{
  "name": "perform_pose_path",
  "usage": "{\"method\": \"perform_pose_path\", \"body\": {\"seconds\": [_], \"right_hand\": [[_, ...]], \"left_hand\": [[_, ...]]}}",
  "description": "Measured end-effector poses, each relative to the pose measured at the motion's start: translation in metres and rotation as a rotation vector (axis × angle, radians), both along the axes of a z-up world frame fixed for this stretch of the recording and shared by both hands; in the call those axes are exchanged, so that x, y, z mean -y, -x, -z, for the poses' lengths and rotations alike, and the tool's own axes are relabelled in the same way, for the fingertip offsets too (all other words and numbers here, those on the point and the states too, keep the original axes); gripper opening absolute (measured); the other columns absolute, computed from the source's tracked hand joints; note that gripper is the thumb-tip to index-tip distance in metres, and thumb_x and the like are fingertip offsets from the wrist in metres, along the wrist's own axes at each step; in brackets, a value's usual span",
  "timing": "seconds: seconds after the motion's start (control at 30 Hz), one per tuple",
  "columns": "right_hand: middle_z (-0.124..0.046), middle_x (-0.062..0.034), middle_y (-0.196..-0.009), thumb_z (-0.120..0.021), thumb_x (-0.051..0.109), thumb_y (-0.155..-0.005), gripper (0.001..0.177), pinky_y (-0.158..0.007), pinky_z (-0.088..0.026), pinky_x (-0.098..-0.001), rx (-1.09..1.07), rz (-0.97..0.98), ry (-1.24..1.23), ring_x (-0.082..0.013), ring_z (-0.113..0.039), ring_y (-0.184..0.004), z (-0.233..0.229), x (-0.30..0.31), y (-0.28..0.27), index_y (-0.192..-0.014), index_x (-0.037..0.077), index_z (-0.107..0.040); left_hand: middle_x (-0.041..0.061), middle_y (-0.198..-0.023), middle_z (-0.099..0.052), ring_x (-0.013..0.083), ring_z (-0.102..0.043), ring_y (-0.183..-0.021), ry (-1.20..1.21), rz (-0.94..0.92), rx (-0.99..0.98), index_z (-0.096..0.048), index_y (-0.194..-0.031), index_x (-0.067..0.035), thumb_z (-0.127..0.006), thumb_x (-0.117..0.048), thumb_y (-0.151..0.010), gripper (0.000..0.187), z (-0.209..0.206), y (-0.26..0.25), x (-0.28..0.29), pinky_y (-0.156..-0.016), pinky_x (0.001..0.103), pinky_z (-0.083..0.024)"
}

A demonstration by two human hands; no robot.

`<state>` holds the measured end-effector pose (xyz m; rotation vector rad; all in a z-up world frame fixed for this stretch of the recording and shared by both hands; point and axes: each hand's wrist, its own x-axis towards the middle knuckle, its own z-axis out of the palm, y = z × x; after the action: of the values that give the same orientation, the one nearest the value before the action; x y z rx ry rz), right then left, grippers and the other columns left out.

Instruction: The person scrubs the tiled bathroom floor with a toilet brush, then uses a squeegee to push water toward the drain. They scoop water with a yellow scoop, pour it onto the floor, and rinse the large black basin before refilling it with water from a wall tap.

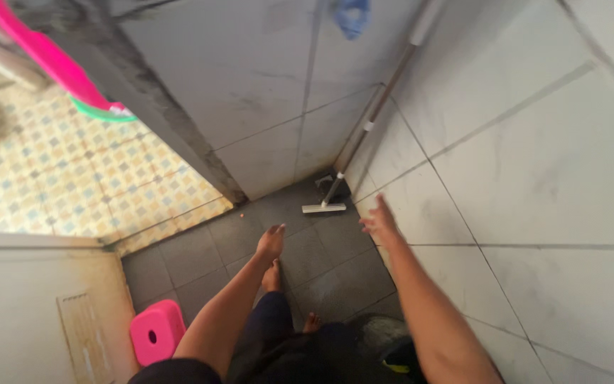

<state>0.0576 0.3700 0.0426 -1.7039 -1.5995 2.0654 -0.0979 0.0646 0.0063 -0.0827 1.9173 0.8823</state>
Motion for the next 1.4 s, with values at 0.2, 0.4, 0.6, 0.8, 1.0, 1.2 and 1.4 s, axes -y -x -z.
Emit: {"method": "perform_pose_path", "body": {"seconds": [0.2, 0.4, 0.6, 0.8, 1.0, 1.2, 1.4], "right_hand": [[-0.045, -0.0205, -0.153, -0.025, 0.076, -0.095, 0.083, -0.084, -0.053, -0.0506, -0.094, 0.022, -0.105, -0.0328, -0.064, -0.114, -0.089, -0.07, 0.101, -0.163, 0.028, -0.021], [-0.041, -0.0218, -0.155, -0.027, 0.073, -0.095, 0.076, -0.093, -0.05, -0.0602, -0.159, 0.045, 0.101, -0.0404, -0.061, -0.121, -0.122, -0.11, 0.154, -0.162, 0.038, -0.015], [-0.047, -0.0238, -0.149, -0.026, 0.074, -0.094, 0.072, -0.094, -0.051, -0.0584, -0.268, -0.018, 0.315, -0.043, -0.065, -0.118, -0.099, -0.137, 0.166, -0.159, 0.046, -0.015], [-0.058, -0.0258, -0.129, -0.028, 0.076, -0.092, 0.072, -0.089, -0.054, -0.0551, -0.29, -0.105, 0.509, -0.0424, -0.067, -0.109, -0.111, -0.174, 0.177, -0.149, 0.032, -0.033], [-0.071, -0.02, -0.106, -0.057, 0.049, -0.095, 0.054, -0.087, -0.061, -0.0463, -0.153, -0.353, 0.493, -0.0313, -0.077, -0.094, -0.074, -0.132, 0.165, -0.131, 0.01, -0.048], [-0.073, -0.005, -0.089, -0.061, 0.042, -0.098, 0.029, -0.08, -0.056, -0.0413, -0.05, -0.363, 0.765, -0.0199, -0.076, -0.088, 0.003, -0.031, 0.157, -0.1, 0.013, -0.061], [-0.068, -0.0026, -0.078, -0.065, 0.038, -0.093, 0.023, -0.079, -0.056, -0.0425, 0.077, -0.546, 0.662, -0.0173, -0.065, -0.077, 0.012, 0.05, 0.144, -0.091, 0.014, -0.065]], "left_hand": [[0.025, -0.15, -0.049, 0.0427, -0.052, -0.135, -0.005, 0.611, -0.491, -0.043, -0.154, -0.014, -0.031, -0.028, -0.109, 0.048, 0.019, 0.077, -0.039, -0.11, 0.05, -0.044], [0.027, -0.15, -0.049, 0.0442, -0.055, -0.13, -0.13, 0.803, -1.049, -0.048, -0.149, -0.011, -0.042, -0.019, -0.107, 0.043, 0.031, 0.125, -0.101, -0.102, 0.05, -0.052], [0.024, -0.156, -0.04, 0.0434, -0.048, -0.137, -0.007, 0.756, -0.83, -0.046, -0.149, -0.016, -0.044, -0.018, -0.099, 0.05, 0.041, 0.13, -0.184, -0.106, 0.049, -0.047], [0.02, -0.159, -0.04, 0.0435, -0.05, -0.138, -0.083, 0.476, -0.557, -0.038, -0.156, -0.019, -0.036, -0.036, -0.104, 0.055, 0.007, 0.093, -0.231, -0.111, 0.052, -0.046], [0.016, -0.157, -0.041, 0.0465, -0.058, -0.13, -0.235, -0.3, 0.171, -0.023, -0.161, -0.021, -0.032, -0.072, -0.094, 0.084, -0.072, 0.072, -0.228, -0.103, 0.064, -0.053], [0.02, -0.139, -0.056, 0.0458, -0.058, -0.122, -0.361, -0.277, 0.542, -0.045, -0.151, -0.01, -0.048, -0.058, -0.092, 0.076, -0.101, 0.054, -0.166, -0.096, 0.059, -0.054], [0.031, -0.134, -0.055, 0.0512, -0.059, -0.123, -0.605, -0.372, 0.683, -0.045, -0.143, -0.008, -0.053, -0.043, -0.099, 0.056, -0.126, 0.027, -0.076, -0.103, 0.062, -0.054]]}}
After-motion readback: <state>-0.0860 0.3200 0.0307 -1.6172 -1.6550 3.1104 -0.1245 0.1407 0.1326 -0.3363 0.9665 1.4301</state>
